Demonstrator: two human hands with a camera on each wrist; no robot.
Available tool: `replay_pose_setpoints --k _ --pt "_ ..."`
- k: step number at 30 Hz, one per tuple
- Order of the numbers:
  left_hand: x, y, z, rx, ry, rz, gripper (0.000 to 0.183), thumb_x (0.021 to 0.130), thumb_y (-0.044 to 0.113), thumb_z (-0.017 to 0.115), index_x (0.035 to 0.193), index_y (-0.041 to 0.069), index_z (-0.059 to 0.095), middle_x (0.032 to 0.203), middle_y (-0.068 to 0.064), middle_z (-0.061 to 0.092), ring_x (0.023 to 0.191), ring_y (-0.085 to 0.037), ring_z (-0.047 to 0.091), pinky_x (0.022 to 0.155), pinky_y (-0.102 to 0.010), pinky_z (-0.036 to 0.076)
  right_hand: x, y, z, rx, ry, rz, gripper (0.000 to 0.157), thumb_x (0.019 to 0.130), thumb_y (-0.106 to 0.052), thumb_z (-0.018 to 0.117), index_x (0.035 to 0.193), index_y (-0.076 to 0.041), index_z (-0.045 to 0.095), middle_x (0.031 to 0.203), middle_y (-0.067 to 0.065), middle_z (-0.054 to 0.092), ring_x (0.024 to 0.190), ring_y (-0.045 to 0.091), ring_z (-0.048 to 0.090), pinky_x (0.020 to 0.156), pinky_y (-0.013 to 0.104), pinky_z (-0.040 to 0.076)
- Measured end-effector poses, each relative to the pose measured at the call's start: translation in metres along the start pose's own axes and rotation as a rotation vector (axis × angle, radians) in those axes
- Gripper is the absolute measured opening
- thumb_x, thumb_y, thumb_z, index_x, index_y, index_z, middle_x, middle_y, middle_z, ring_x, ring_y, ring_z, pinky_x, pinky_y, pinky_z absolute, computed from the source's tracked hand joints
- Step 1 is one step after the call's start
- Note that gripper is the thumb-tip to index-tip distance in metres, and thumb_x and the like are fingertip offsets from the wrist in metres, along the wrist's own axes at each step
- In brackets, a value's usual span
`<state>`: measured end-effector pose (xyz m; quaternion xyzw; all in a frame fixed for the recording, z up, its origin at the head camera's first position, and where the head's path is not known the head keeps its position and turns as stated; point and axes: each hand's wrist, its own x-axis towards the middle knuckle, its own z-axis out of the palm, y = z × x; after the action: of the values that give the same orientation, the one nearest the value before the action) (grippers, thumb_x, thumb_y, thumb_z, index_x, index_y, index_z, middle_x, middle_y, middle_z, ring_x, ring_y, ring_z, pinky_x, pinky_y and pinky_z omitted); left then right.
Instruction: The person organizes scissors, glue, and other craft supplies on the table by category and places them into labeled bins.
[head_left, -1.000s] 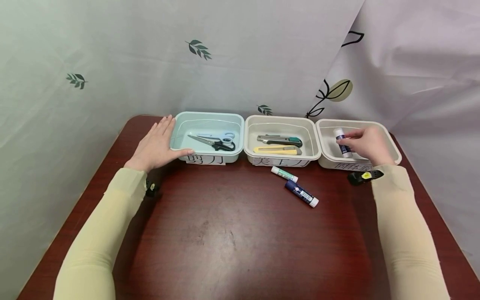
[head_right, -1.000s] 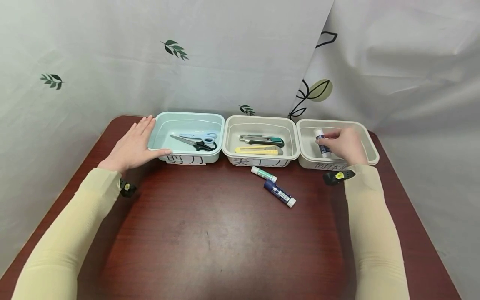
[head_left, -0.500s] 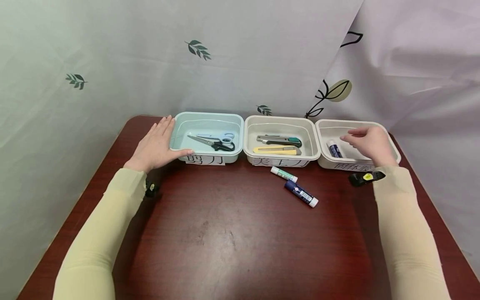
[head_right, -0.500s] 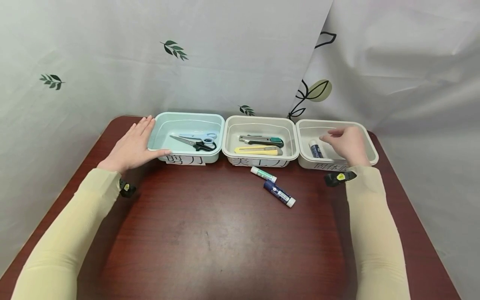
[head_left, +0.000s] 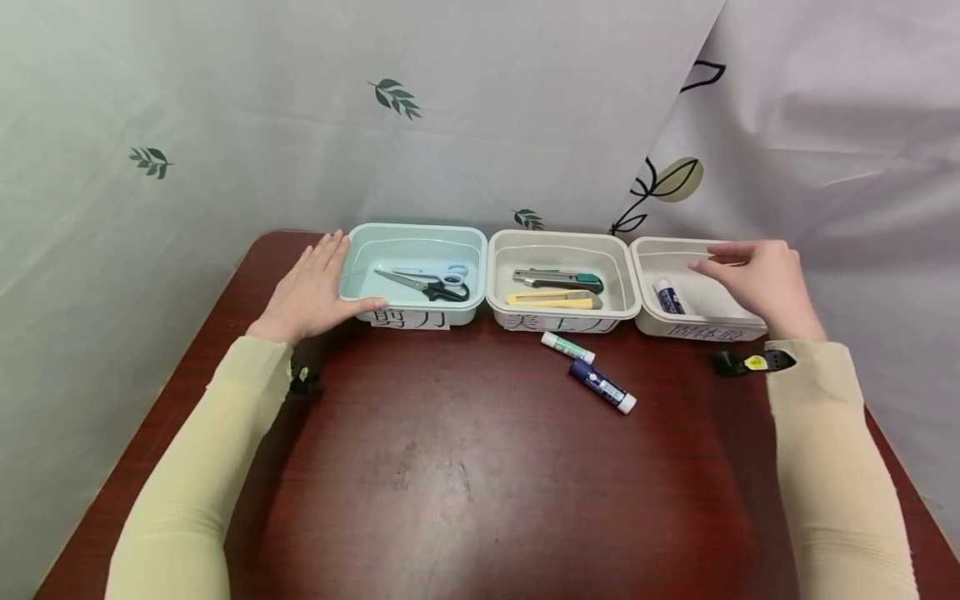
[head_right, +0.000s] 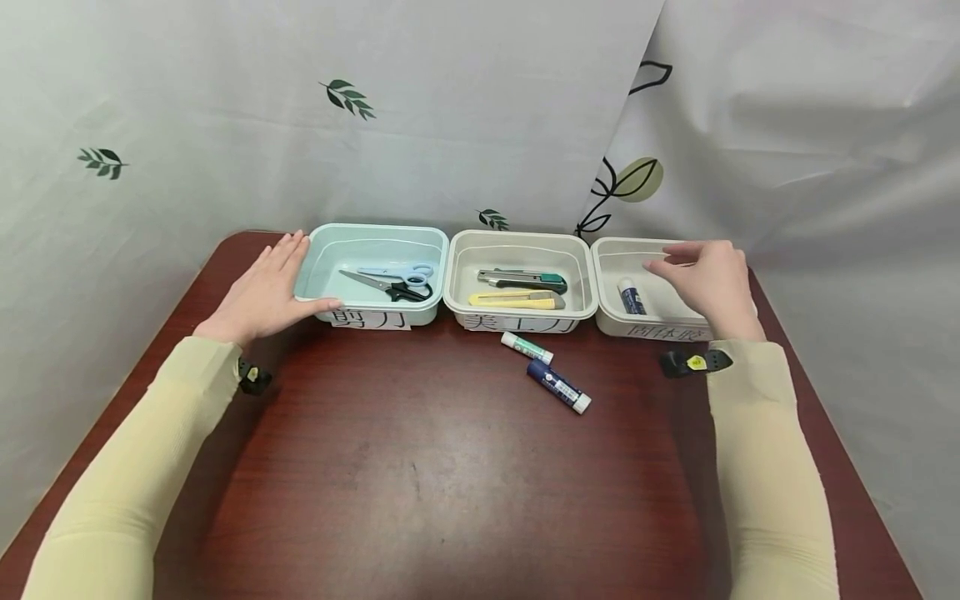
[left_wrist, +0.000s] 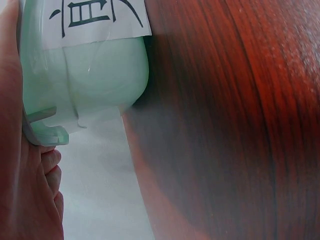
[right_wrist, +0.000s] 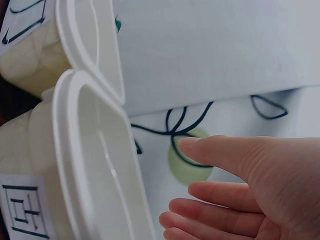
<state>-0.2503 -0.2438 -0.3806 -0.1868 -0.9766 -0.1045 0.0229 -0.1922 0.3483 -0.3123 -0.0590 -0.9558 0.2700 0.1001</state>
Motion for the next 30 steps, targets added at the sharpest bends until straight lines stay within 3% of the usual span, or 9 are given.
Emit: replay_pose_setpoints --k 3,8,11,18,30 --pt "0.000 0.000 0.000 -0.001 0.000 0.001 0.120 0.087 0.078 0.055 0.161 -0.003 0.008 0.167 -0.023 0.008 0.154 -0.034 0.003 0.124 -0.045 0.000 -0.005 -0.006 -0.005 -0.003 0.010 -0.012 0.063 0.088 -0.054 0.075 0.125 -0.003 0.074 0.110 0.021 0.072 0.107 0.032 0.062 0.073 0.027 0.042" --pt "0.001 0.000 -0.001 -0.001 -0.002 0.003 0.119 0.087 0.078 0.055 0.161 -0.003 0.008 0.167 -0.023 0.007 0.154 -0.034 0.003 0.124 -0.044 -0.001 -0.015 -0.016 -0.010 0.012 0.008 -0.027 0.064 0.085 -0.057 0.076 0.124 -0.007 0.075 0.109 0.017 0.074 0.084 -0.006 0.059 0.071 0.019 0.043" --pt "0.001 0.000 -0.001 -0.001 -0.003 0.001 0.119 0.087 0.078 0.055 0.161 -0.003 0.008 0.167 -0.023 0.007 0.154 -0.034 0.003 0.124 -0.044 -0.001 -0.020 -0.021 -0.012 0.023 0.012 -0.053 0.062 0.084 -0.055 0.078 0.123 -0.007 0.075 0.107 0.016 0.075 0.074 -0.020 0.052 0.071 0.016 0.042" --pt "0.001 0.001 -0.001 -0.006 -0.005 0.000 0.119 0.087 0.078 0.054 0.162 -0.003 0.008 0.168 -0.022 0.006 0.154 -0.034 0.002 0.124 -0.045 -0.001 -0.033 -0.033 -0.011 0.025 0.005 -0.126 0.056 0.085 -0.050 0.080 0.121 -0.008 0.076 0.107 0.016 0.075 0.072 -0.022 0.054 0.070 0.015 0.042" --pt "0.000 0.000 0.000 -0.006 0.004 0.000 0.121 0.086 0.079 0.056 0.162 -0.003 0.008 0.167 -0.022 0.007 0.154 -0.033 0.003 0.124 -0.044 -0.001 -0.051 -0.044 0.003 0.043 -0.010 -0.245 0.046 0.082 -0.034 0.087 0.116 -0.004 0.077 0.106 0.016 0.075 0.072 -0.027 0.052 0.065 0.003 0.042"
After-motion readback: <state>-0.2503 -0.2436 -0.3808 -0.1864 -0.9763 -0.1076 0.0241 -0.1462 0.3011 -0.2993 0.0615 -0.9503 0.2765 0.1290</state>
